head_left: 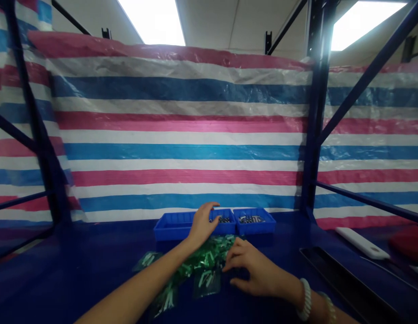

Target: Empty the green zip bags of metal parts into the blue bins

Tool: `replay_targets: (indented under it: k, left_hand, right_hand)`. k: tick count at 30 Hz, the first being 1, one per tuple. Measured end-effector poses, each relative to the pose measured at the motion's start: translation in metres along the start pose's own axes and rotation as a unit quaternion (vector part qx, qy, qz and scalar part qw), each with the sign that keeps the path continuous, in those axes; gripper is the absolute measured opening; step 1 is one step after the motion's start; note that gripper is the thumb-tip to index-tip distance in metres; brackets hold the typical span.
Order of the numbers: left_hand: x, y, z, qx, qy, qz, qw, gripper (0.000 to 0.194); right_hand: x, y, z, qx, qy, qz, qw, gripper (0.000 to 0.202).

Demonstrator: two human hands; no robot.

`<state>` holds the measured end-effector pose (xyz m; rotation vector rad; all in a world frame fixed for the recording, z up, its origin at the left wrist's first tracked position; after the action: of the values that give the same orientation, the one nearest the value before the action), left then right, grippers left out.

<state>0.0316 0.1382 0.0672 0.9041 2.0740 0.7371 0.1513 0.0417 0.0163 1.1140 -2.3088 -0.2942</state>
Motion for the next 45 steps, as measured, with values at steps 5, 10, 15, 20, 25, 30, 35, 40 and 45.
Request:
replay_targets:
  k: [5, 10, 15, 20, 25, 30, 35, 40, 45]
  left_hand:
    - [-0.017, -0.03, 0.0, 0.035, 0.004, 0.037, 0.999, 0.04]
    - [-0.051, -0.069, -0.008, 0.062, -0.028, 0.046, 0.997, 0.033]
    - [-0.063, -0.079, -0.006, 0.066, -0.083, -0.014, 0.994, 0.02]
    - [-0.046, -0.081, 0.004, 0.07, -0.25, -0.156, 0.953, 0.008]
    - [-0.032, -0.087, 0.012, 0.062, -0.424, -0.273, 0.861, 0.023]
    - [-0.031, -0.096, 0.02, 0.035, -0.537, -0.347, 0.768, 0.034]
    - [-0.031, -0.1, 0.021, 0.028, -0.524, -0.354, 0.774, 0.021]
    - [-0.035, -0.097, 0.018, 0.04, -0.499, -0.311, 0.808, 0.017]
    - [-0.044, -0.091, 0.007, 0.029, -0.387, -0.272, 0.88, 0.017]
  right_hand:
    - [-0.001, -0.003, 0.003, 0.051, -0.046, -0.016, 0.997, 0.027]
    - [-0.002, -0.001, 0.002, 0.042, -0.006, -0.023, 0.999, 0.013]
    - [-0.004, 0.003, -0.012, -0.063, 0.089, 0.036, 0.993, 0.02]
    - [0.004, 0.003, -0.018, -0.134, 0.127, 0.012, 0.983, 0.018]
    - [0.003, 0.001, -0.022, -0.181, 0.142, 0.022, 0.973, 0.013]
    - [0.016, -0.001, -0.029, -0.172, 0.062, -0.032, 0.983, 0.011]
    - [0.021, -0.004, -0.03, -0.171, 0.001, -0.05, 0.984, 0.008]
    - [0.016, -0.007, -0.031, -0.226, 0.008, -0.028, 0.974, 0.003]
    - [0.002, -0.004, -0.021, -0.207, 0.134, 0.076, 0.966, 0.014]
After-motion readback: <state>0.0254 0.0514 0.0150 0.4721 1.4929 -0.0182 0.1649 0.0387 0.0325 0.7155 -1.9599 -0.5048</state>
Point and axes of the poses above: each hand's wrist, its own y-axis towards the middle knuckle, its own z-axis out of the palm, x = y × z, the point moved 6 cm from there along y, towards the middle knuckle, and after that the axes turned 3 degrees about x, right-handed, at the moved point
